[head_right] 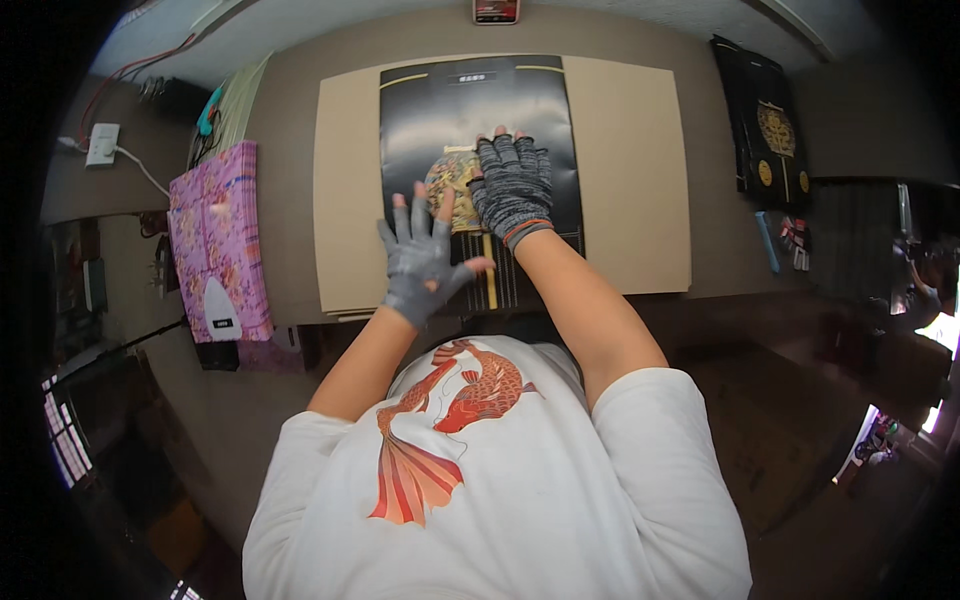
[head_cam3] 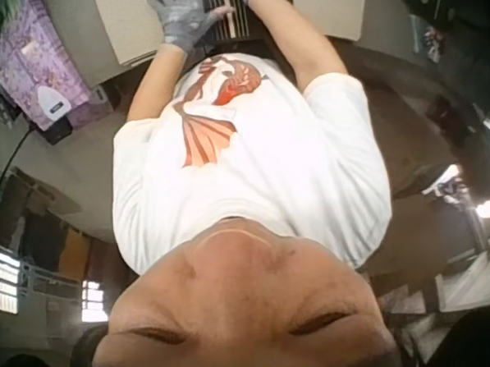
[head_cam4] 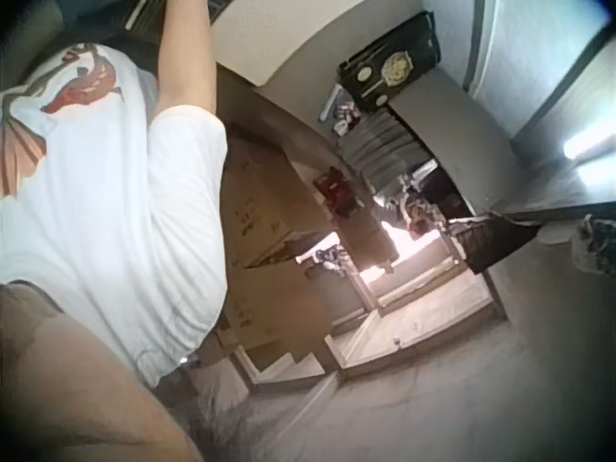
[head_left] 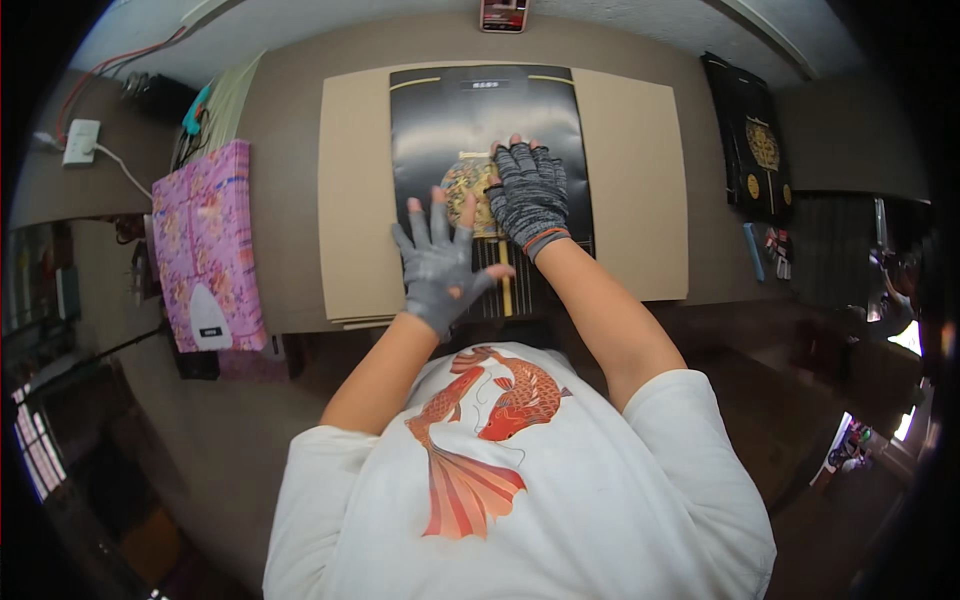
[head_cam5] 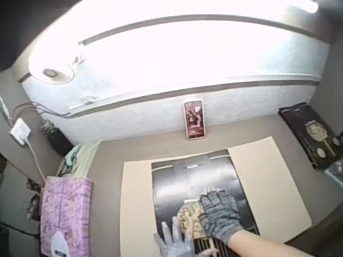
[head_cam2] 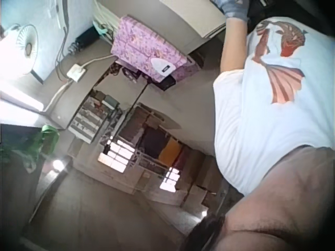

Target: Folding and assembling decorative black and gold cardboard packaging folders on a desk.

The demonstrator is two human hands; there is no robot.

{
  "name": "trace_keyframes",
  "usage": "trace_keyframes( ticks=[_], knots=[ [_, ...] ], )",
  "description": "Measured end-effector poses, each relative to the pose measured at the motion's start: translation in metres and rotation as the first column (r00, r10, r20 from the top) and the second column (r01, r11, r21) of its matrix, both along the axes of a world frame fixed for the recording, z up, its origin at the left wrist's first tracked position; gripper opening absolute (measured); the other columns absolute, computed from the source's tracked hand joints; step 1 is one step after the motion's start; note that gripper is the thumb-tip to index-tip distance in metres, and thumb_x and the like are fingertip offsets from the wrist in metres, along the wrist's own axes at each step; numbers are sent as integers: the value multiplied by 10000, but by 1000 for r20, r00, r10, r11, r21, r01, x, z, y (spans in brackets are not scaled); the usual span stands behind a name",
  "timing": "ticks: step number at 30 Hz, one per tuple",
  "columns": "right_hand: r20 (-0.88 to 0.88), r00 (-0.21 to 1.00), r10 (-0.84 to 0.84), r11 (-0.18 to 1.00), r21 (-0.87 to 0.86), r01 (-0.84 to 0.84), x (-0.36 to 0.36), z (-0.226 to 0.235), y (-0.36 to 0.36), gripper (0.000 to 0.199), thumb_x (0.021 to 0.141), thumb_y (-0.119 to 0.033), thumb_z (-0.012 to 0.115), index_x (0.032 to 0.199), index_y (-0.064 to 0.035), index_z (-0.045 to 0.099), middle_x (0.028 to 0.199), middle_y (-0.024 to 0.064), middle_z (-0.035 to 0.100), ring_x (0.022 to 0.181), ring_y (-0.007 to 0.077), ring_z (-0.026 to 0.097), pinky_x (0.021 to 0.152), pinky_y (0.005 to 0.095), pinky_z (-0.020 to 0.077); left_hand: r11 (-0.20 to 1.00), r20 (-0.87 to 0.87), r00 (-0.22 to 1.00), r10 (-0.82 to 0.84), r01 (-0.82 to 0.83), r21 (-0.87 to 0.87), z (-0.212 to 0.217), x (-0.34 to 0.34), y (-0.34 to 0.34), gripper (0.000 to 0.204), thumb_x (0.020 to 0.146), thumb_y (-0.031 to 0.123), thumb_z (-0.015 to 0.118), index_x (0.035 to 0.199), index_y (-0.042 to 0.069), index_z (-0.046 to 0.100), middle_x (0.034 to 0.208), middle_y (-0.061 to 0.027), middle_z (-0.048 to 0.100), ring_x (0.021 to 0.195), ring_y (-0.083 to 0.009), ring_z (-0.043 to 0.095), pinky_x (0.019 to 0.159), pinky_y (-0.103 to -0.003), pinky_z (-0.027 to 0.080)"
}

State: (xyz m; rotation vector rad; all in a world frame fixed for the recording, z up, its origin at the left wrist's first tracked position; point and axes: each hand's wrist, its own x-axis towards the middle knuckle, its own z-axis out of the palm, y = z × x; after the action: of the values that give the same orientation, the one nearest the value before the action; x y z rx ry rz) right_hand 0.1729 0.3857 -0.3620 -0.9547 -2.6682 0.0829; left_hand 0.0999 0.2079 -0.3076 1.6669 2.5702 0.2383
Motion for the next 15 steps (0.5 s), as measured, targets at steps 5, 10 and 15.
trace_keyframes(
  ticks=[5, 10, 15],
  knots=[
    [69, 974, 214, 972, -117, -205, 15, 18, 68, 451, 894, -332, 566, 1319, -182, 590, 1410, 93, 542, 1261, 343, 507, 1096, 541, 326, 972, 56, 991, 119, -105, -212, -17, -11, 30, 1067, 718, 794, 595, 1583, 340, 167, 1611, -299, 80, 1441, -593, 33, 1017, -797, 61],
    [109, 989, 96, 967, 226, -119, -5, 3, 150, 513, 934, -422, 484, 1397, -204, 516, 1450, 104, 490, 1361, 345, 416, 1119, 582, 262, 998, 37, 998, 47, -45, -49, -33, -11, 21, 968, 718, 744, 645, 1546, 385, 295, 1596, -325, 108, 1430, -611, 48, 1030, -772, 48],
    [94, 996, 2, 990, 138, -15, -64, 3, 236, 542, 925, -452, 491, 1411, -213, 506, 1430, 107, 507, 1353, 352, 419, 1108, 591, 265, 999, 13, 999, 34, -34, -31, -26, -10, 28, 822, 720, 705, 652, 1465, 429, 443, 1591, -317, 157, 1436, -589, 95, 1058, -714, 110]
  ],
)
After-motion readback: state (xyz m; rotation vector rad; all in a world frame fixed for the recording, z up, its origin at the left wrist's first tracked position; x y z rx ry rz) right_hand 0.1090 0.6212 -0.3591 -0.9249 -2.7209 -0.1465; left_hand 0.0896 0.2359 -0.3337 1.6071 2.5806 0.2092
